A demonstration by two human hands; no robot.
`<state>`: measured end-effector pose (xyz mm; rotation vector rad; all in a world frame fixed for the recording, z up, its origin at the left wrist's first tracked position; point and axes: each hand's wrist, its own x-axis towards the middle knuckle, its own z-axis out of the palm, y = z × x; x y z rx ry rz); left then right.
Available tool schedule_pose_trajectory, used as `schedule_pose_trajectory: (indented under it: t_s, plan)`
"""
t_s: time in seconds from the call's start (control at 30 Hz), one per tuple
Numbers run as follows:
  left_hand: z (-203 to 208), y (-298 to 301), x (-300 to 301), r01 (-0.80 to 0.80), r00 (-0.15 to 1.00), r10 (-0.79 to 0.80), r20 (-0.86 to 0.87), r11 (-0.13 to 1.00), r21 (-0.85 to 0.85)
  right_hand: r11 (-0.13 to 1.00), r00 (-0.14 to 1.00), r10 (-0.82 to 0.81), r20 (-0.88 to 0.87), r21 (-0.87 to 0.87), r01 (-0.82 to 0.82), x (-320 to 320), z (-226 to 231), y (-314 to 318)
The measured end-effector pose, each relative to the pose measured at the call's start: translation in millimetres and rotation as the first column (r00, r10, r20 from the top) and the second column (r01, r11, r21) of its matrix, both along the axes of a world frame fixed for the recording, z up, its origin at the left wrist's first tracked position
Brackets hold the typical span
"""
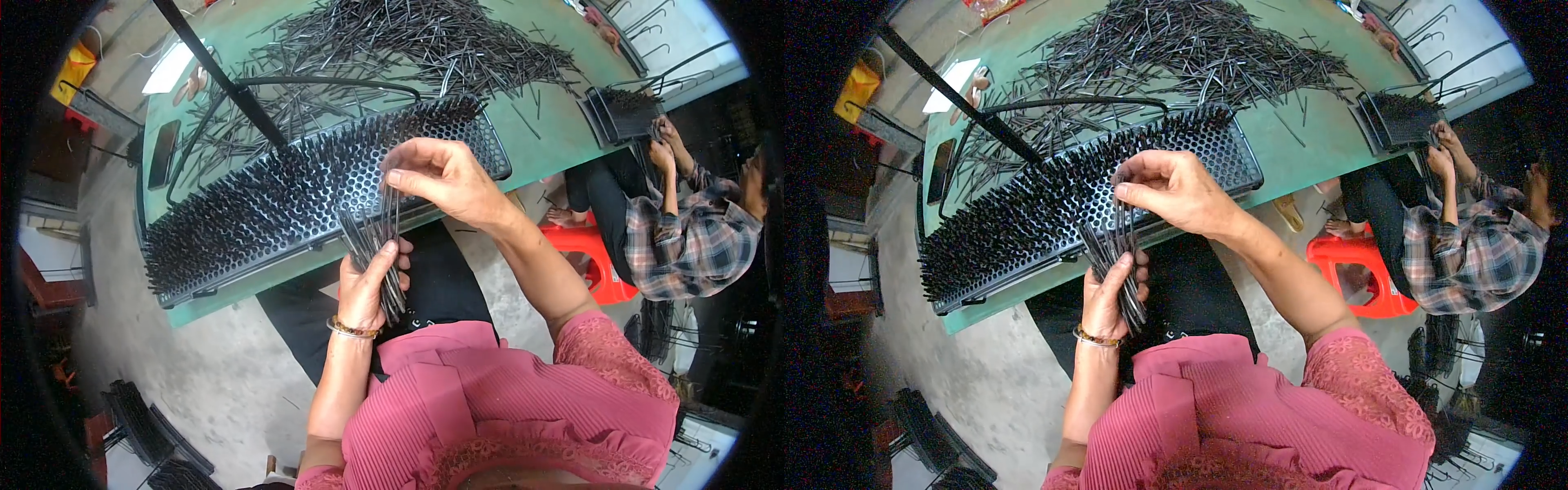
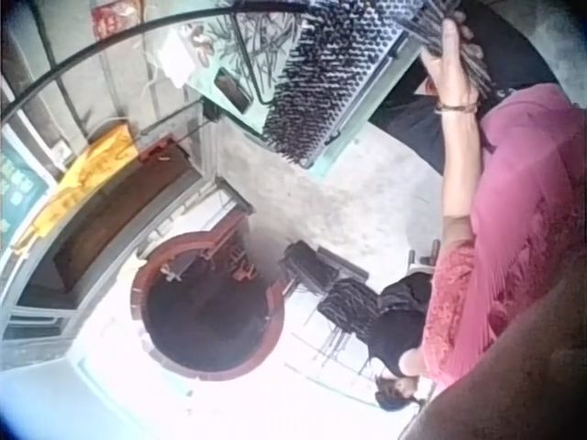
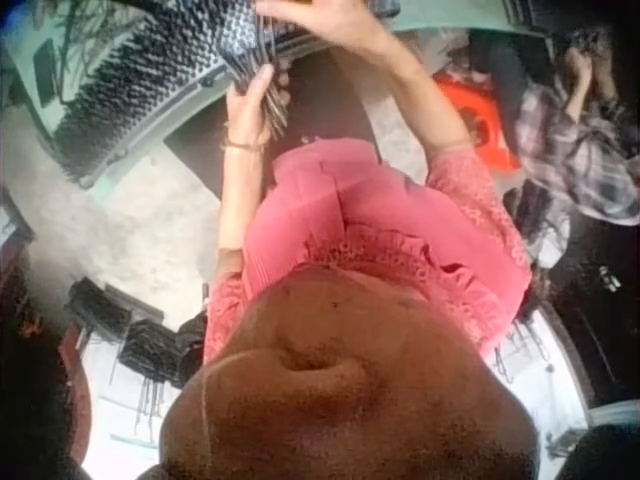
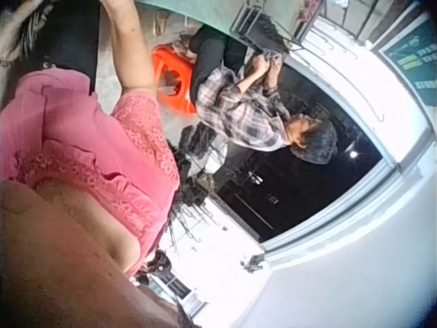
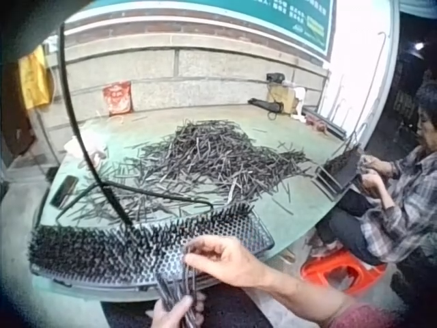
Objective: Manually inserting long metal pins or spikes into a perforated template jig at a workbench.
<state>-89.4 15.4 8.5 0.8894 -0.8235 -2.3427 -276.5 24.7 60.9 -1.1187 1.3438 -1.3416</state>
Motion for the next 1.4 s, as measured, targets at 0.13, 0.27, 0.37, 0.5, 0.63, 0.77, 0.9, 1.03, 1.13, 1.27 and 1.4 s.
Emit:
schedule_pose_trajectory:
  t_s: [0.13, 0.27, 0.37, 0.5, 0.63, 0.77, 0.9, 1.03, 1.13, 1.27, 1.4]
  plan:
    - [-2, 1, 1, 0.016, 0.997, -0.018, 0.070, 0.999, 0.028, 0.990, 0.990, -0.114, 0.089, -0.078, 0.121, -12, -5, -5]
    - [-4, 4, -1, 0.036, 0.998, -0.038, 0.055, 0.999, 0.040, 0.948, 0.976, -0.218, -0.003, -0.239, 0.211, -24, -9, -23]
    - [-2, 6, -1, 0.042, 0.998, -0.044, 0.048, 0.998, 0.041, 0.935, 0.965, -0.222, -0.137, -0.311, 0.171, -31, -16, -32]
    - [-3, 6, 0, 0.048, 0.998, -0.050, 0.046, 0.998, 0.044, 0.934, 0.935, -0.200, -0.292, -0.344, 0.093, -35, -21, -39]
    - [-4, 5, 1, 0.047, 0.998, -0.049, 0.037, 0.997, 0.061, 0.942, 0.964, -0.169, -0.204, -0.321, 0.097, -34, -24, -43]
    - [-5, 4, 2, 0.046, 0.998, -0.048, 0.031, 0.996, 0.072, 0.942, 0.939, -0.197, -0.281, -0.321, 0.102, -34, -21, -41]
    - [-4, 4, 0, 0.048, 0.998, -0.050, 0.028, 0.996, 0.079, 0.934, 0.885, -0.204, -0.420, -0.354, 0.047, -33, -27, -41]
    - [-6, 4, 1, 0.051, 0.998, -0.054, 0.028, 0.996, 0.072, 0.863, 0.722, -0.364, -0.589, -0.504, 0.023, -27, -30, -40]
    - [-6, 4, 2, 0.048, 0.998, -0.050, 0.027, 0.996, 0.080, 0.823, 0.627, -0.438, -0.644, -0.568, -0.009, -23, -30, -40]
    - [-5, 6, 1, 0.050, 0.998, -0.053, 0.039, 0.995, 0.082, 0.778, 0.591, -0.500, -0.633, -0.628, -0.013, -25, -34, -38]
    - [-5, 6, 1, 0.055, 0.997, -0.058, 0.047, 0.996, 0.070, 0.785, 0.540, -0.517, -0.664, -0.620, -0.010, -18, -34, -35]
